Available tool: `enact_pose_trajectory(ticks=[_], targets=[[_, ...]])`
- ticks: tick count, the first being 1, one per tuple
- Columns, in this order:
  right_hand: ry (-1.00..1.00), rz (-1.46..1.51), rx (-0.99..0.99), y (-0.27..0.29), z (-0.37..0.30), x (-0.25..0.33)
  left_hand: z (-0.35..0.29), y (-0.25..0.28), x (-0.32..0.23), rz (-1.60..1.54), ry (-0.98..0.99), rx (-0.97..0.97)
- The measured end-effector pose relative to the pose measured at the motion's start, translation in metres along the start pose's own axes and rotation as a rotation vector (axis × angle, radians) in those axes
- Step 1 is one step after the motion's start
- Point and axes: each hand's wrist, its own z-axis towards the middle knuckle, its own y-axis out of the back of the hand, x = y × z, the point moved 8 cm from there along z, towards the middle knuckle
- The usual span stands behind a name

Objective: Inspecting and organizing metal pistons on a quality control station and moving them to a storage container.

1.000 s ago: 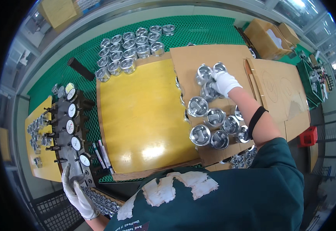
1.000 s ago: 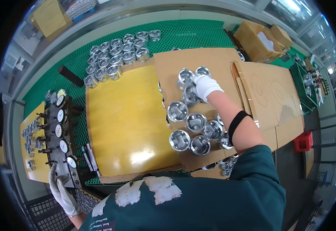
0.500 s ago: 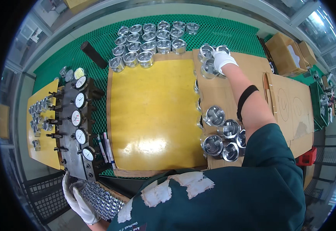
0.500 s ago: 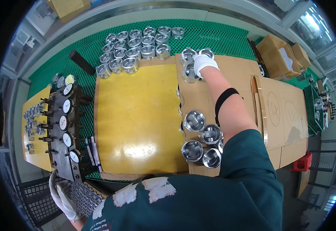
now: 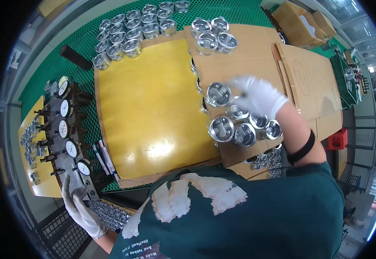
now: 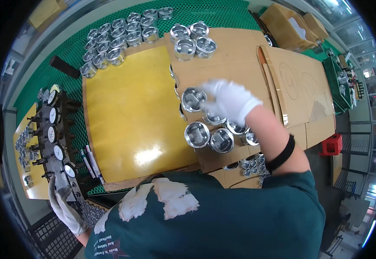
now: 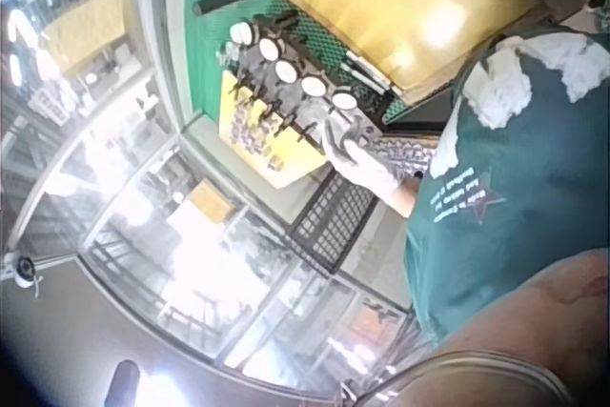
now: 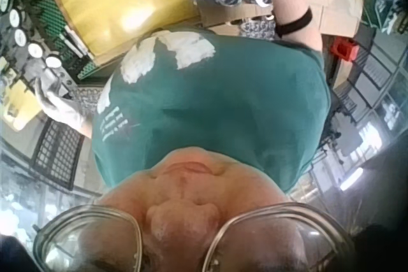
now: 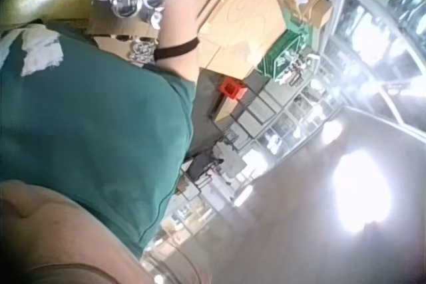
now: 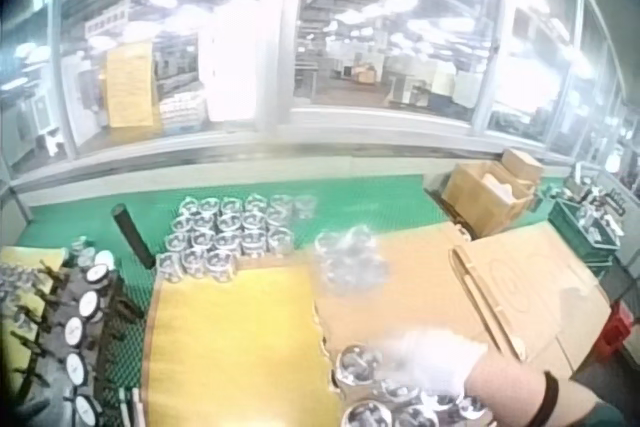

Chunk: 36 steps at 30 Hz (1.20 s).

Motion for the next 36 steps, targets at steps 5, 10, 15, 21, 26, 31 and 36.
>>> enact_pose_trajectory(ticks=[5,10,15,21,26,31,36], targets=[[-0.135,-0.237,0.087,-0.047,-0.043,0.024,0.010,-0.020,-0.012,-0.074,-0.093,0.076],[-0.199,-0.194,-0.074,-0.015,-0.079,0.008,0.003,-0.005,-0.014,-0.028,-0.076,0.036],[-0.066,-0.283,0.113,-0.053,-0.094,-0.002,-0.004,-0.007,-0.002,-0.060,-0.047,0.046],[-0.011,-0.305,0.212,-0.077,-0.078,-0.005,-0.005,-0.013,-0.012,-0.071,-0.076,0.077],[-0.020,-0.232,0.076,-0.086,-0.073,-0.006,-0.012,-0.007,-0.015,-0.054,-0.064,0.051],[0.072,-0.229,0.013,-0.094,-0.082,0.020,-0.016,0.000,-0.012,-0.021,-0.060,0.027],[0.067,-0.162,-0.091,-0.106,-0.083,0.025,-0.015,-0.003,-0.022,-0.009,-0.063,0.025]])
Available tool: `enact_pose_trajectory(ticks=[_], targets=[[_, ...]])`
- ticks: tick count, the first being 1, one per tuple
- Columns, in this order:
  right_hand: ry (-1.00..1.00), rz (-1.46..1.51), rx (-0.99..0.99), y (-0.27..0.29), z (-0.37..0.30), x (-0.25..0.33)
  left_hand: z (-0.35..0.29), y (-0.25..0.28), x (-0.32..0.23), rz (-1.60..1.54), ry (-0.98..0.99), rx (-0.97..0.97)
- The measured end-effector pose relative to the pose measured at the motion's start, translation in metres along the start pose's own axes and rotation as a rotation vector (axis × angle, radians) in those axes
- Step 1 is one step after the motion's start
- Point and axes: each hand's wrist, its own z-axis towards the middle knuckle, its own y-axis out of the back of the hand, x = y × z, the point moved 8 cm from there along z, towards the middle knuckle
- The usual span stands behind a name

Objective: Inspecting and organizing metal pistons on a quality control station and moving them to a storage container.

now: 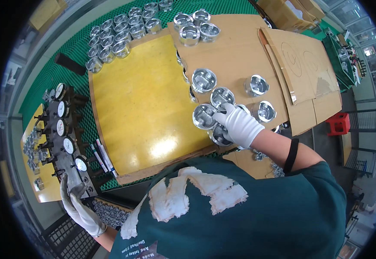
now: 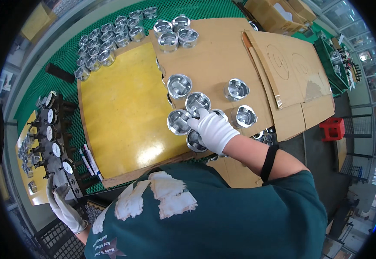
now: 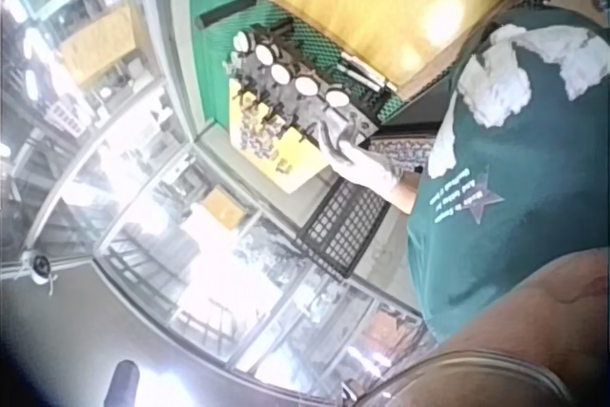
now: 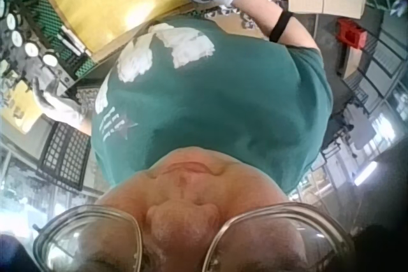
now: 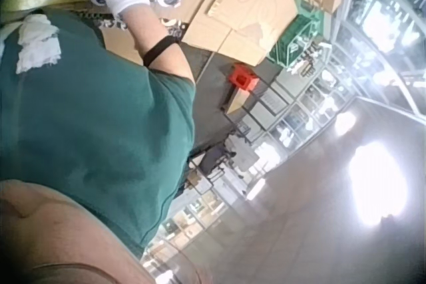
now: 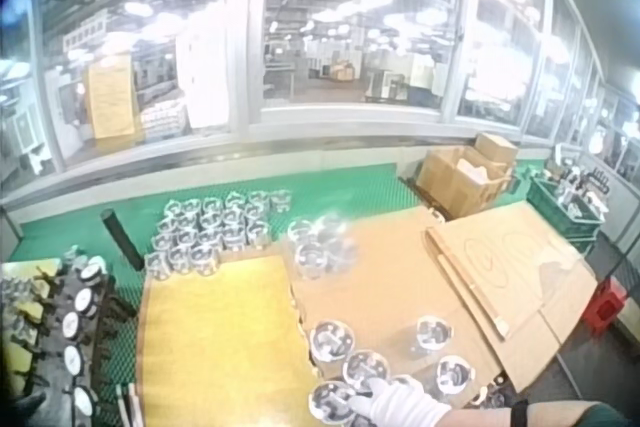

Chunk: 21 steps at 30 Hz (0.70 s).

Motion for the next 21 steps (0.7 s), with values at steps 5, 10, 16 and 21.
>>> enact_pose_trajectory(ticks=[5,10,16,21], targets=[[-0.041,0.306,0.037,0.024,-0.003,-0.018,0.003,0.001,-0.003,0.009,0.000,0.004],[-0.103,0.790,-0.020,0.122,0.008,-0.061,-0.003,0.006,-0.009,0.092,0.018,-0.024],[-0.401,0.097,-0.315,0.174,0.110,-0.194,-0.012,-0.002,-0.023,0.120,0.053,-0.078],[-0.522,-0.055,-0.216,0.144,0.203,-0.263,-0.016,0.008,-0.033,0.179,0.100,-0.113]])
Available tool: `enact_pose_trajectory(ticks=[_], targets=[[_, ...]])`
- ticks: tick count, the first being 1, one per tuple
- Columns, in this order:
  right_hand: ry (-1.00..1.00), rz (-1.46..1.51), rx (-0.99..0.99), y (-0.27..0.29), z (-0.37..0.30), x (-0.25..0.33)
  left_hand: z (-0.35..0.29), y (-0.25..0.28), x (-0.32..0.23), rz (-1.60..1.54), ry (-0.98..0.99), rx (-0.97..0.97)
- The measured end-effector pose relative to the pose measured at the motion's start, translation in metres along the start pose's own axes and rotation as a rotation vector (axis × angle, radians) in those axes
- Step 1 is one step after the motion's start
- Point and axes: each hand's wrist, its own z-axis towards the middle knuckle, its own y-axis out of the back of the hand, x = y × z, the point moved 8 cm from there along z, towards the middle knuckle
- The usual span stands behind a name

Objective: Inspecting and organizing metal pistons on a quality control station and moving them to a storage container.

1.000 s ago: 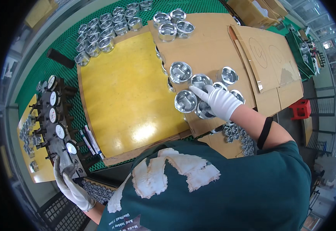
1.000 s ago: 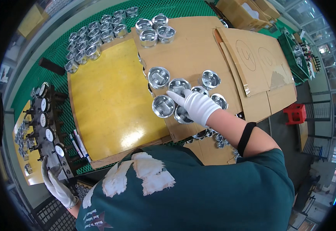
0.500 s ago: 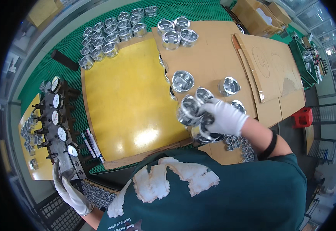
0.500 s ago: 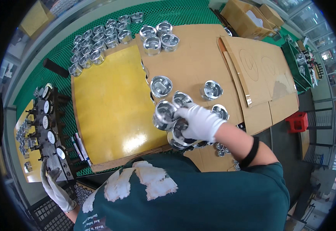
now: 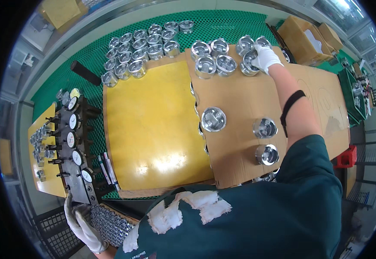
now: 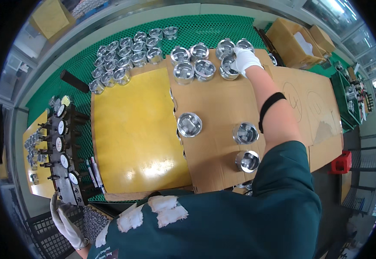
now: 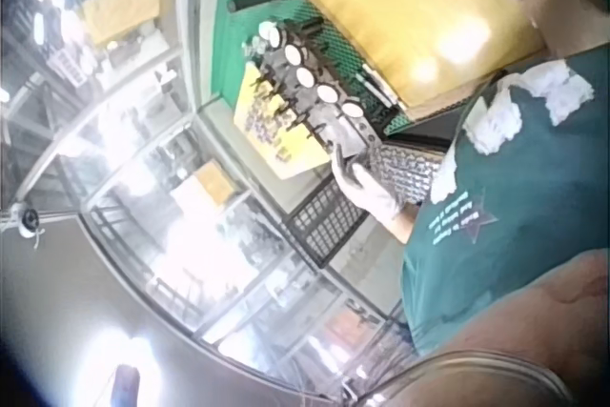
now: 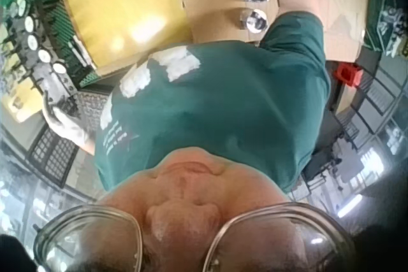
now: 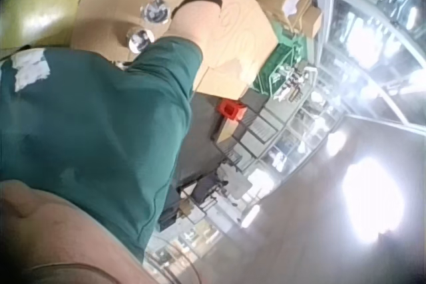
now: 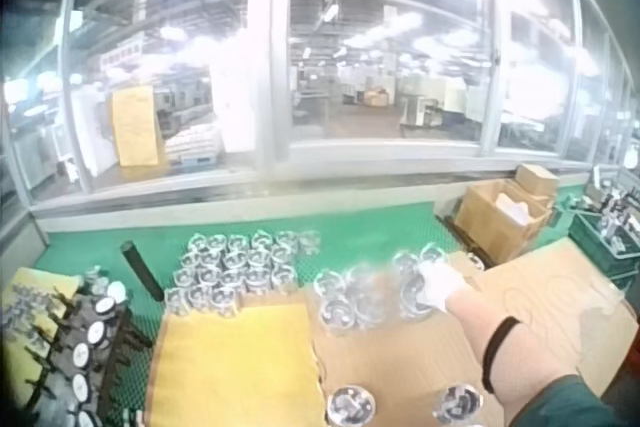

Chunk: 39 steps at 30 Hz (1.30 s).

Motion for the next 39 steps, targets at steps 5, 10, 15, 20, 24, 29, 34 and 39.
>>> enact_pose_trajectory(ticks=[5,10,15,20,24,29,34,39], targets=[[0.009,-0.066,0.158,-0.033,0.027,0.014,-0.008,0.004,-0.003,0.024,0.015,-0.033],[-0.037,-0.036,0.169,-0.028,0.015,0.005,0.000,-0.011,-0.003,-0.057,0.045,0.044],[0.386,0.282,-0.036,0.020,-0.119,0.094,-0.002,-0.002,0.014,-0.027,0.007,0.047],[0.616,0.018,0.069,-0.052,-0.238,0.142,0.010,-0.017,0.020,-0.135,-0.087,0.094],[0.387,-0.126,0.081,-0.077,-0.229,0.119,0.030,-0.006,0.024,-0.196,-0.141,0.146],[-0.145,-0.146,0.121,-0.051,-0.218,0.086,0.040,0.031,0.044,-0.119,-0.180,0.171],[-0.080,0.107,-0.101,0.002,-0.269,0.143,0.076,0.104,0.091,0.254,-0.299,-0.058],[-0.167,0.152,-0.094,-0.027,-0.313,0.129,0.137,0.219,0.258,0.583,-0.009,-0.163]])
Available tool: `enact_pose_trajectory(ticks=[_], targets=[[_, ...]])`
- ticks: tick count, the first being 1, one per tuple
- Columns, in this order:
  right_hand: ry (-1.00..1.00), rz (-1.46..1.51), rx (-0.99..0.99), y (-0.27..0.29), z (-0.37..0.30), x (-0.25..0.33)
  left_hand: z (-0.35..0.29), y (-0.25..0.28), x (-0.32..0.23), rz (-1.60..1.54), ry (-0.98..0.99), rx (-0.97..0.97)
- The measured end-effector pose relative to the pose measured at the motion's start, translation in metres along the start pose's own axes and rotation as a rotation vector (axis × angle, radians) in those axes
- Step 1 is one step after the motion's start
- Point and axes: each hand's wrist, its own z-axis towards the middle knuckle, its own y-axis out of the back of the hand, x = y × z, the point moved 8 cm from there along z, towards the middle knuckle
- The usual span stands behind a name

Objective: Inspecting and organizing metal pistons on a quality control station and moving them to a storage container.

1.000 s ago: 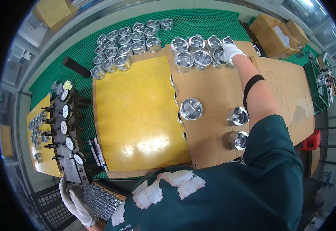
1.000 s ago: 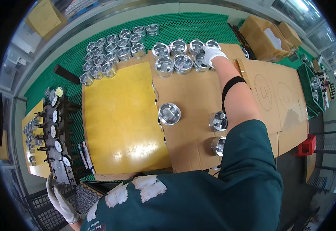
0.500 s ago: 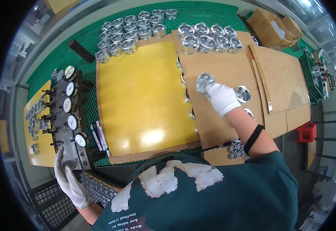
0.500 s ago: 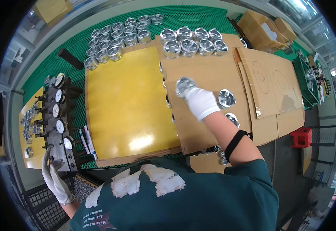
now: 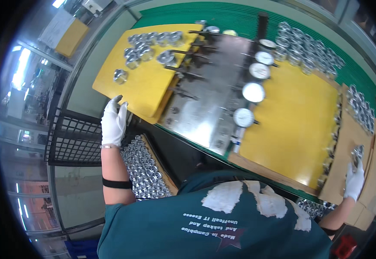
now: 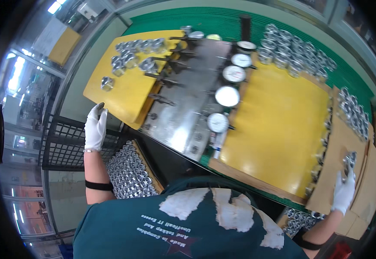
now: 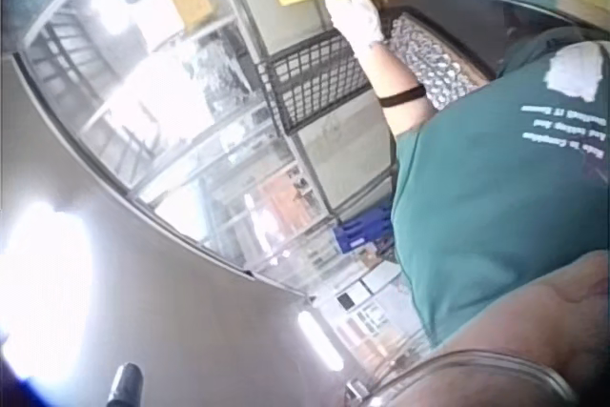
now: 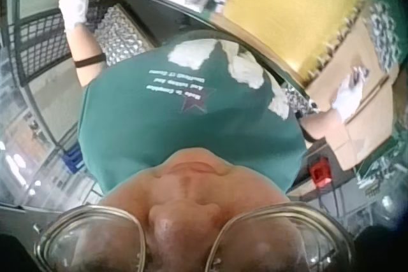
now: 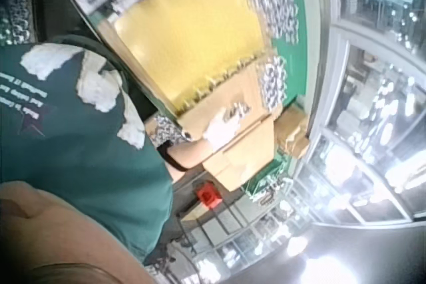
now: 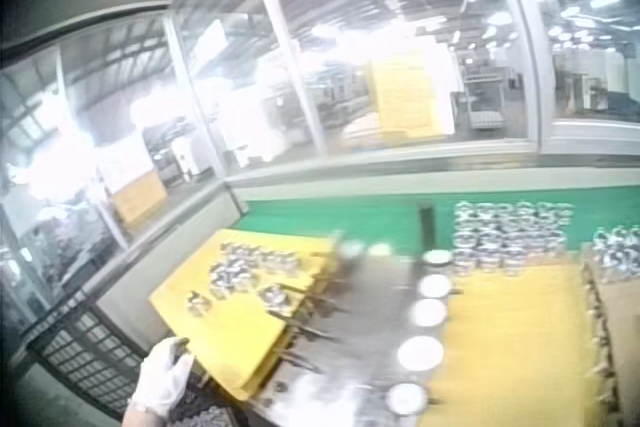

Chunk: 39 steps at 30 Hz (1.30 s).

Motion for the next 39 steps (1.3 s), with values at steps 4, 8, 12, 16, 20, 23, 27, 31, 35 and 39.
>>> enact_pose_trajectory(ticks=[4,8,12,16,20,23,27,31,35,39], targets=[[0.160,0.203,-0.223,-0.017,-0.051,0.045,0.065,-0.025,0.140,0.242,-0.087,-0.029],[0.071,0.493,-0.070,-0.028,-0.131,0.205,0.129,-0.056,0.156,0.397,-0.304,-0.066],[0.169,0.594,-0.092,-0.027,-0.172,0.305,0.179,-0.097,0.156,0.494,-0.286,0.153],[0.276,0.752,-0.001,-0.036,-0.212,0.382,0.175,-0.108,0.177,0.121,-0.094,0.274],[0.626,0.597,0.148,-0.054,-0.250,0.471,0.119,-0.108,0.128,-1.118,0.296,0.555],[0.817,0.591,0.402,-0.079,-0.272,0.529,0.067,-0.088,0.047,-1.466,0.313,0.794],[0.964,0.852,0.240,-0.089,-0.286,0.551,0.003,-0.094,-0.036,-1.924,0.503,1.330],[0.948,0.672,0.202,-0.101,-0.263,0.530,0.008,-0.116,-0.054,-0.909,-0.250,0.989],[0.864,0.365,0.187,-0.120,-0.236,0.510,0.013,-0.084,-0.103,-0.543,-0.860,0.515],[0.853,0.360,0.173,-0.123,-0.228,0.505,-0.001,-0.092,-0.140,-0.497,-1.055,0.500]])
